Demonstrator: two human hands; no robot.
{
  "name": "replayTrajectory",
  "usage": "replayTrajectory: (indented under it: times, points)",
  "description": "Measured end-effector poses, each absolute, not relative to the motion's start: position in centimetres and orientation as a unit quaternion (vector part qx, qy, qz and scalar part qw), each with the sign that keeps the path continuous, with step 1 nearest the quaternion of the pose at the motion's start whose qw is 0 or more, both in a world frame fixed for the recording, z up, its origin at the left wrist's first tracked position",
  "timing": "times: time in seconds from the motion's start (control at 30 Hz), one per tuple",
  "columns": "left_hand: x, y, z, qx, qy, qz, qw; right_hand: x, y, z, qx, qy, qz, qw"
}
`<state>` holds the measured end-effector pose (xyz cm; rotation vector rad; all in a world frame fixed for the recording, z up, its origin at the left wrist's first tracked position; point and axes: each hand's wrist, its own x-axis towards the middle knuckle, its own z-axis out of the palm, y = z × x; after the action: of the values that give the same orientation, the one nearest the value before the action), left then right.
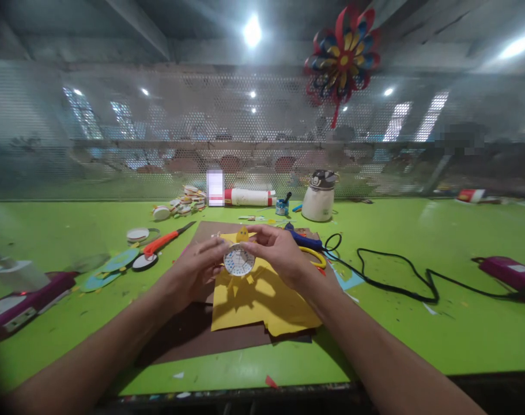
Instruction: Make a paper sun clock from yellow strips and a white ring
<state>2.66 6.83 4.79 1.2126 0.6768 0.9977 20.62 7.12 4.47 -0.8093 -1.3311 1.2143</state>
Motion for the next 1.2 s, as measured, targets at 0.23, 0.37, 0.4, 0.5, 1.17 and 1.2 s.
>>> replayTrajectory:
  times: [0.23, 0.37, 0.4, 0.5, 1.17, 1.2]
  points:
    - [2.8, 6.8, 4.9, 0.572, 0.339, 0.421, 0.618, 20.3, 6.9, 4.7, -0.35, -0.556, 0.515, 0.55]
    - [2.7, 7.0, 4.6, 0.554, 0.307, 0.43, 0.643, 20.2, 7.0, 4.6, -0.355, -0.55, 0.513, 0.555]
    - [2.8, 7.0, 4.5, 0.552, 0.303, 0.431, 0.646, 20.2, 7.0, 4.6, -0.353, -0.549, 0.514, 0.556]
    - [2.8, 7.0, 4.6, 0.545, 0.309, 0.437, 0.646, 20.3, 6.8, 4.9, -0.337, -0.538, 0.525, 0.567]
    - [3.1, 6.7, 4.6, 0.559, 0.317, 0.457, 0.615, 19.1, 6.4, 4.2, -0.405, -0.601, 0.329, 0.606]
    - [3.1, 6.7, 4.6, 0.556, 0.32, 0.457, 0.616, 19.1, 6.4, 4.2, -0.408, -0.606, 0.313, 0.607]
